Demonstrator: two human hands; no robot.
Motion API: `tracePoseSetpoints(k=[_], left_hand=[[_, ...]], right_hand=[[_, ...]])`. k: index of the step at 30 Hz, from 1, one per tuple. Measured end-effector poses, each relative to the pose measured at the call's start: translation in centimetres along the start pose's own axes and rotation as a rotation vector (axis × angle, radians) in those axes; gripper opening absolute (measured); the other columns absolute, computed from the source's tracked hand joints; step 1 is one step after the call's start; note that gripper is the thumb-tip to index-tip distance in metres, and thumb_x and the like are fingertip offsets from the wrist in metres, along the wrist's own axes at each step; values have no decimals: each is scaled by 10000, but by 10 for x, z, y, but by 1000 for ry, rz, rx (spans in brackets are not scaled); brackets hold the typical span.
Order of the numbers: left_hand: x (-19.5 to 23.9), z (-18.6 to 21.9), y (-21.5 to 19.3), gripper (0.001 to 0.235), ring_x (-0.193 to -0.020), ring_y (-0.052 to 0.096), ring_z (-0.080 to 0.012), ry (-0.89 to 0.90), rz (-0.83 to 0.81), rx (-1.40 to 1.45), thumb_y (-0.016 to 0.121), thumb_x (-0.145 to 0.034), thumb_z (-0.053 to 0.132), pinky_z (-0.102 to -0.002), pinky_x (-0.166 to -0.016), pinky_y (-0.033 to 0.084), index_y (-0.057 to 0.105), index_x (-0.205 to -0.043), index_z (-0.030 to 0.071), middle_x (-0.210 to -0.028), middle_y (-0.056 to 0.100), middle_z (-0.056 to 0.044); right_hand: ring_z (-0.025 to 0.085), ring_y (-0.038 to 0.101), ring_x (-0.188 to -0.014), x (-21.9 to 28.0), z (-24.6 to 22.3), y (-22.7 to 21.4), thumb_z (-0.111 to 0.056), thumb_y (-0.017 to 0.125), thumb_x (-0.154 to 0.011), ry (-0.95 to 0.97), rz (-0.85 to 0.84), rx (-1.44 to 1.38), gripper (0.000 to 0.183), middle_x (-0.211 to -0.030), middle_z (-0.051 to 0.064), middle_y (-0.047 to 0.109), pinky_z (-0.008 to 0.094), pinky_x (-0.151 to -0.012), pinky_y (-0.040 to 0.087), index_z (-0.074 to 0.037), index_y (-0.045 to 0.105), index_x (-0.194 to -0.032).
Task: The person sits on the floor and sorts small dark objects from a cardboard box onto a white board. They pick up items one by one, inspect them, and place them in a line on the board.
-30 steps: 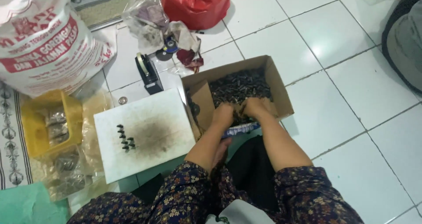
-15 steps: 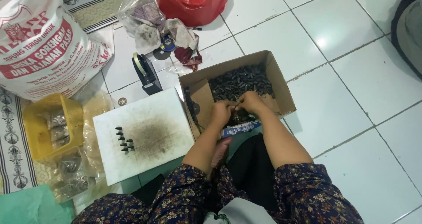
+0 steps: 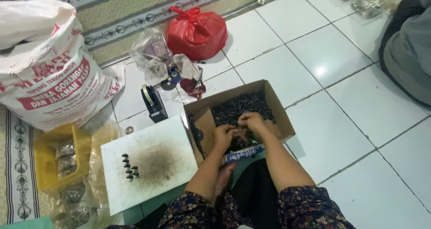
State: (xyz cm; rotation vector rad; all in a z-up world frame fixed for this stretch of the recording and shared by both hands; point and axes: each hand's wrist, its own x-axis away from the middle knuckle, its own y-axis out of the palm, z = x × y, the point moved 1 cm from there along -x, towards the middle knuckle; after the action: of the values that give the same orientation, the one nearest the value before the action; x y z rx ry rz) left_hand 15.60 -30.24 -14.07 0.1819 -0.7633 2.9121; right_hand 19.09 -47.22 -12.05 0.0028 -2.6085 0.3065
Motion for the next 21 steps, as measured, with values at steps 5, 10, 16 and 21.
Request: tracePoseSetpoints(k=[5, 10, 16, 21], left_hand=[[-1, 17, -13, 234, -974, 736, -264, -129, 7, 234, 763, -915, 180, -384, -830, 599, 783, -1118, 65, -1020, 778, -146], [23, 61, -56, 372, -935, 747, -243, -236, 49, 403, 822, -872, 248, -369, -795, 621, 745, -1194, 79, -1014, 772, -169], [64, 49, -97, 494, -1084, 714, -371, -324, 106, 638, 852, -875, 206, -435, -890, 625, 664, -1255, -45, -1197, 688, -289], [112, 65, -131, 424, -1045, 639, -230, -359, 224, 841, 714, -951, 116, -321, -911, 567, 619, -1300, -106, -1152, 635, -196]], right_hand=[[293, 692, -922, 7, -19, -13, -64, 824, -817, 102, 112, -522, 273, -1031, 217, 698, 442, -858, 621, 8, 742, -1068], [305, 716, -931, 15, -19, 6, -56, 867, -784, 87, 9, -655, 264, -1001, 210, 700, 466, -895, 611, 41, 702, -967], [300, 741, -841, 43, -43, 28, 25, 891, -714, 25, -93, -538, 251, -849, 189, 715, 408, -761, 653, 20, 665, -824], [282, 748, -783, 59, -62, 50, 56, 897, -674, -52, -49, -513, 364, -841, 160, 708, 350, -669, 661, 19, 678, -964]])
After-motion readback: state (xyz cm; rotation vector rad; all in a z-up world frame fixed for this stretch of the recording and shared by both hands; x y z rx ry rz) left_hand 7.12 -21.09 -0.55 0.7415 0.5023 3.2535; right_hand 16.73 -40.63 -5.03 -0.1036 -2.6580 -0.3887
